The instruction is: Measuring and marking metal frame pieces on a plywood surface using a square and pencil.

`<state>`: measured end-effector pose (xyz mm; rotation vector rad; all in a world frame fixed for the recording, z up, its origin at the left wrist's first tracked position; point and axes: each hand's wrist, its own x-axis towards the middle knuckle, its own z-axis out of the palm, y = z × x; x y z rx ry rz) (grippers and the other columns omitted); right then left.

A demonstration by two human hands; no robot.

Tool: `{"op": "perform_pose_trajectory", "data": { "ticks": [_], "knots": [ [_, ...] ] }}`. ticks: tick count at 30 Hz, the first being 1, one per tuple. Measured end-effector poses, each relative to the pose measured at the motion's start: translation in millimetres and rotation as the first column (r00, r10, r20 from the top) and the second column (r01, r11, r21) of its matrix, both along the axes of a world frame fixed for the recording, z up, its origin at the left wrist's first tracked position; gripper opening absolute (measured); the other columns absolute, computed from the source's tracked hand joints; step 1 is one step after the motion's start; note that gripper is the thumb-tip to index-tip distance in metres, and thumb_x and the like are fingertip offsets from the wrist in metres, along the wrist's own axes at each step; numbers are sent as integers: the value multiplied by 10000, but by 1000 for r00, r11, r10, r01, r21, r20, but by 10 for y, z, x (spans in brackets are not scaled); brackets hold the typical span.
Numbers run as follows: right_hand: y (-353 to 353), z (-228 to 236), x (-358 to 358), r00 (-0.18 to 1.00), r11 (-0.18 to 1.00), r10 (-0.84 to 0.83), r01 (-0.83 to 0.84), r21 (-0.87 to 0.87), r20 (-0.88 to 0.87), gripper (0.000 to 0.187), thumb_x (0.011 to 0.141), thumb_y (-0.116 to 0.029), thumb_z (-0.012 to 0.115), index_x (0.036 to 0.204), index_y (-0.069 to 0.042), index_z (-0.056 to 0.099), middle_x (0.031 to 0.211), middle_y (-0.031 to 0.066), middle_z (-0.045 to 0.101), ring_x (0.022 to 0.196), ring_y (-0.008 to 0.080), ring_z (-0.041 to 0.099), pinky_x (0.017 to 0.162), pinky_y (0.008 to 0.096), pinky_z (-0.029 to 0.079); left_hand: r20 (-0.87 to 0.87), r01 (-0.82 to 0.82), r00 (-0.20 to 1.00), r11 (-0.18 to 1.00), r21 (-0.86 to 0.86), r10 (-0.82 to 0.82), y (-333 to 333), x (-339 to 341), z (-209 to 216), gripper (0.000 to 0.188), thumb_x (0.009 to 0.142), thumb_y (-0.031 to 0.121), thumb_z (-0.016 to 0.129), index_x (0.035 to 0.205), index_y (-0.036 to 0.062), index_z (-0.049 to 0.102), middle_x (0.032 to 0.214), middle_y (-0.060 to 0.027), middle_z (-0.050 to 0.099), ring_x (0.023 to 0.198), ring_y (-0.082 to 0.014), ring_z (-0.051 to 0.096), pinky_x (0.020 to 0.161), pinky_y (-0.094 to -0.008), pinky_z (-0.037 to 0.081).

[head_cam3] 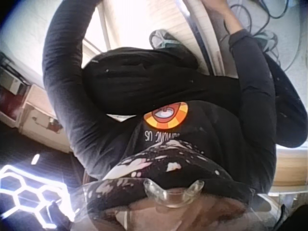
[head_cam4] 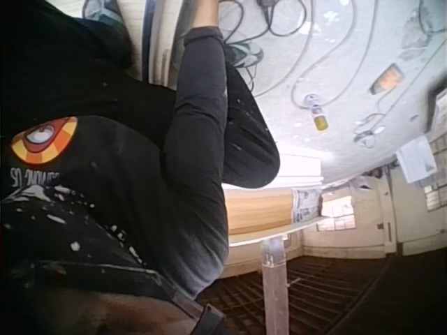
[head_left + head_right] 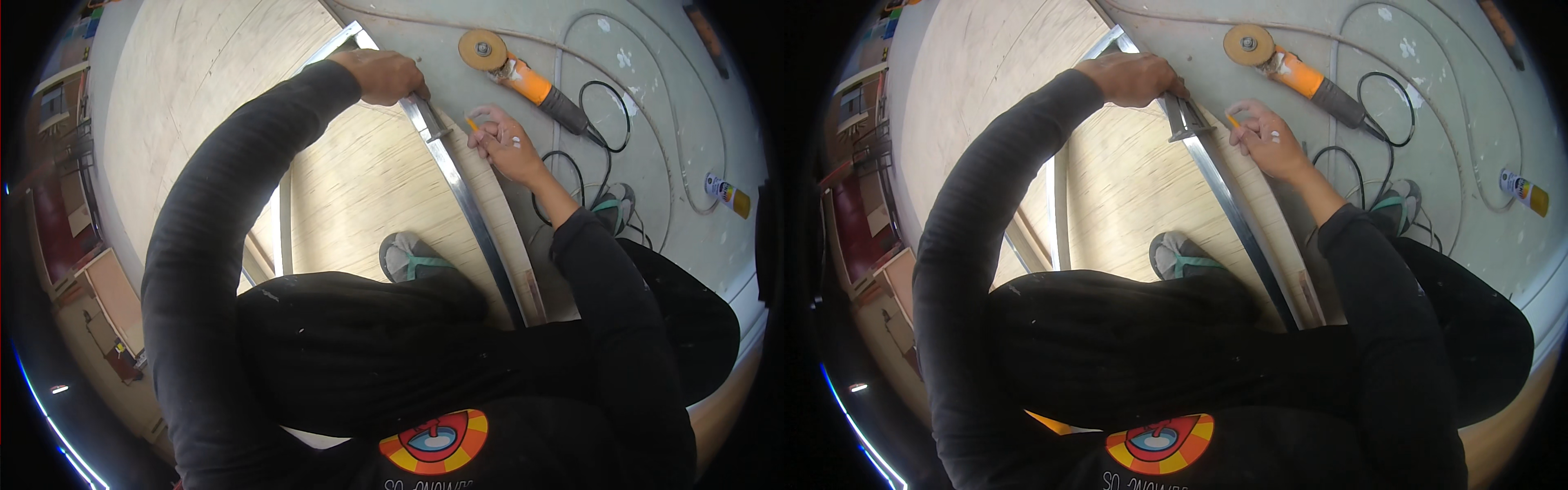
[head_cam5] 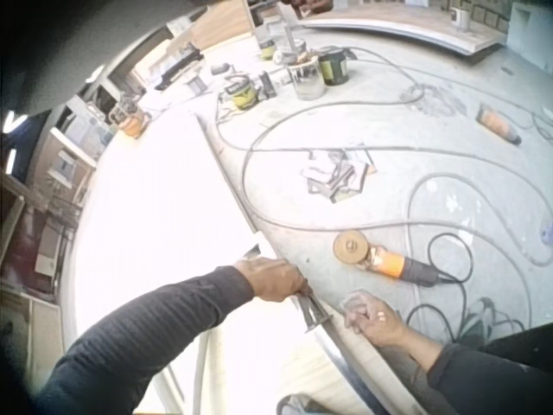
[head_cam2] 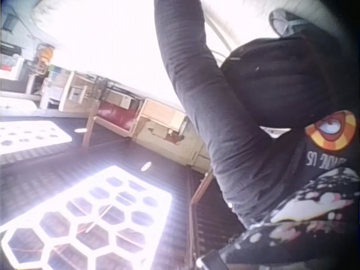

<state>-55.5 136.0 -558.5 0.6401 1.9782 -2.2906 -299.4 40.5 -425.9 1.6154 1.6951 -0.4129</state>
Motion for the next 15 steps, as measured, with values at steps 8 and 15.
{"op": "perform_pose_trajectory", "data": {
  "ticks": [8,15],
  "knots": [
    [52,10,11,982,981,188,-189,-43,-12,166,988,-60,607,1125,24,651,864,34,691,787,88,618,749,253,505,22,-18,1000,1000,-13,18,3,-21,-67,517,899,-79,451,1281,144,718,1181,-81,746,1109,-281,688,978,-381,530],
    [-18,77,-46,988,988,151,-151,17,31,164,997,-78,615,1117,27,656,860,51,698,826,105,640,792,274,518,8,-29,1000,999,-17,29,-4,-28,-114,531,887,-98,451,1283,136,717,1194,-77,742,1114,-277,687,989,-378,528]
  ]
}}
